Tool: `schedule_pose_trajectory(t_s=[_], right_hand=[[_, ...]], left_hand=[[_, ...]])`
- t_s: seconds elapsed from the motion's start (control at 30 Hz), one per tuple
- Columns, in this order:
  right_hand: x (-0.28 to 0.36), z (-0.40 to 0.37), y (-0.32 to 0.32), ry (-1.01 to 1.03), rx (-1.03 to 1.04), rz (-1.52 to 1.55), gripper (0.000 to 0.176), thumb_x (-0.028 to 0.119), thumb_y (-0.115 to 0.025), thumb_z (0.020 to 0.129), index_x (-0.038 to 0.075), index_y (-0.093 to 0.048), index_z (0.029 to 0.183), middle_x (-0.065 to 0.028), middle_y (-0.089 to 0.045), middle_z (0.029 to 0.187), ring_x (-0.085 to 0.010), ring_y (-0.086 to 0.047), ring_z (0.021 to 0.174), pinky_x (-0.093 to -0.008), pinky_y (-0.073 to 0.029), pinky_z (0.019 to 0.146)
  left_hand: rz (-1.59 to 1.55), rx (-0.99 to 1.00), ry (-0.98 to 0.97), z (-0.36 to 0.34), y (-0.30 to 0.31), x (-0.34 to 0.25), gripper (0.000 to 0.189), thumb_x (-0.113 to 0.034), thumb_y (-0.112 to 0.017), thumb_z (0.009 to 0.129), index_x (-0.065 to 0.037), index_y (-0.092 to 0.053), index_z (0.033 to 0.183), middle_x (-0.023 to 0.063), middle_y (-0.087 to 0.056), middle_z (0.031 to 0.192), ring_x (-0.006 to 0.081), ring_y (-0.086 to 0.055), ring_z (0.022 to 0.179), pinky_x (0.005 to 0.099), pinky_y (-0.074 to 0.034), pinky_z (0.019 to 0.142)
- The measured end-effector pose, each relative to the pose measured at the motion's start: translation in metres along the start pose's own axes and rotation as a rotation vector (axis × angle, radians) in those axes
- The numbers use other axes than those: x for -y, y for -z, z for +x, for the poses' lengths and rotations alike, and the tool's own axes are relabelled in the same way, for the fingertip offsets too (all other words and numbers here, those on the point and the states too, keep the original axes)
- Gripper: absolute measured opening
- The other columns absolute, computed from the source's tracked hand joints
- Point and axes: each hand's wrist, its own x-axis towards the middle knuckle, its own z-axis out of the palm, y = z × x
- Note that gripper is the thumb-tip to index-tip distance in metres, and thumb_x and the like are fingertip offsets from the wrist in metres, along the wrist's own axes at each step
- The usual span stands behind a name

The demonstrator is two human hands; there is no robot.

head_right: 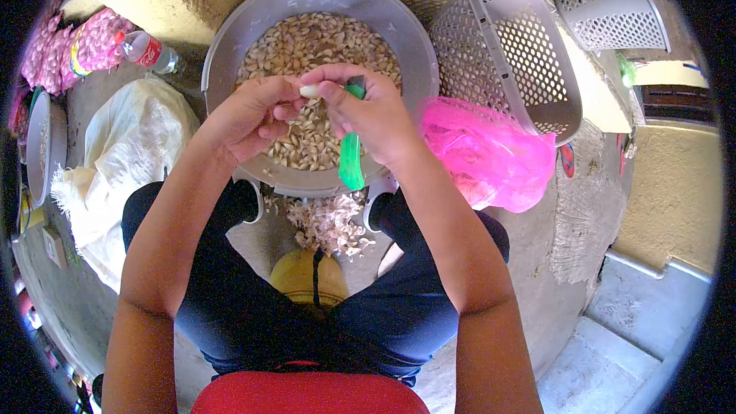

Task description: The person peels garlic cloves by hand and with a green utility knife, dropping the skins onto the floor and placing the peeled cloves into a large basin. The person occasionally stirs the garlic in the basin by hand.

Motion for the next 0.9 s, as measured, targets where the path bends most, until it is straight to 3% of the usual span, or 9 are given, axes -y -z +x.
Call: schedule_pose_trajectory(t_s=[0.1,0.3,0.5,0.6,0.7,0.8,0.9], right_hand=[[-0.003,0.0,0.004,-0.052,0.055,0.154,0.022,0.017,-0.055,0.084,0.001,-0.057,0.098,0.0033,-0.046,0.059,-0.0041,-0.037,0.046,-0.02,-0.034,0.043],[-0.008,-0.001,0.004,-0.134,0.059,0.372,0.022,0.015,-0.054,0.084,0.001,-0.054,0.101,0.0024,-0.05,0.07,-0.0033,-0.036,0.046,-0.0196,-0.033,0.043],[-0.008,0.001,0.001,-0.163,0.027,0.447,0.023,0.016,-0.055,0.084,0.003,-0.054,0.102,0.0017,-0.056,0.086,-0.0031,-0.036,0.048,-0.0198,-0.034,0.045],[-0.004,0.001,-0.001,-0.182,-0.042,0.425,0.025,0.02,-0.057,0.083,0.003,-0.055,0.101,0.0008,-0.057,0.084,-0.003,-0.037,0.049,-0.0204,-0.034,0.045],[-0.002,0.001,-0.001,-0.292,-0.223,0.207,0.025,0.024,-0.061,0.08,0.006,-0.057,0.096,-0.0005,-0.057,0.081,-0.0031,-0.036,0.048,-0.0209,-0.034,0.045],[0.004,0.0,-0.003,-0.342,-0.216,0.194,0.022,0.025,-0.064,0.078,0.008,-0.059,0.09,0.0009,-0.055,0.071,-0.0026,-0.036,0.047,-0.0208,-0.034,0.044],[0.003,-0.003,-0.007,-0.304,-0.202,0.195,0.018,0.023,-0.064,0.078,0.008,-0.06,0.087,0.0038,-0.052,0.064,-0.0021,-0.036,0.045,-0.0199,-0.033,0.043]], left_hand=[[0.066,-0.037,0.019,-0.002,-0.003,0.001,0.007,-0.006,-0.051,0.075,-0.002,-0.052,0.081,-0.001,-0.048,0.069,0.0011,-0.039,0.05,0.014,-0.027,0.034],[0.083,-0.038,-0.021,-0.001,-0.003,0.006,0.007,-0.009,-0.053,0.076,-0.004,-0.052,0.081,-0.0019,-0.047,0.068,0.0007,-0.037,0.049,0.0141,-0.027,0.035],[-0.003,-0.074,-0.035,0.001,-0.006,0.006,0.007,-0.01,-0.053,0.076,-0.004,-0.054,0.072,-0.0024,-0.046,0.059,0.0029,-0.039,0.046,0.0167,-0.028,0.036],[0.04,-0.032,-0.047,0.004,-0.002,0.005,0.008,-0.011,-0.053,0.076,-0.005,-0.053,0.07,-0.0031,-0.045,0.057,0.0033,-0.039,0.046,0.0172,-0.027,0.036],[0.213,-0.141,-0.147,0.004,-0.007,0.003,0.007,-0.013,-0.053,0.078,-0.007,-0.053,0.081,-0.0049,-0.043,0.059,0.0003,-0.036,0.047,0.0159,-0.025,0.035],[0.497,-0.224,-0.253,0.0,-0.013,-0.001,0.008,-0.012,-0.055,0.077,-0.004,-0.056,0.078,-0.0034,-0.047,0.057,0.0007,-0.042,0.051,0.0168,-0.031,0.04],[0.878,-0.186,-0.611,0.009,-0.007,0.011,0.01,-0.01,-0.057,0.076,-0.001,-0.057,0.075,-0.0014,-0.052,0.059,0.0025,-0.046,0.057,0.0186,-0.037,0.048]])
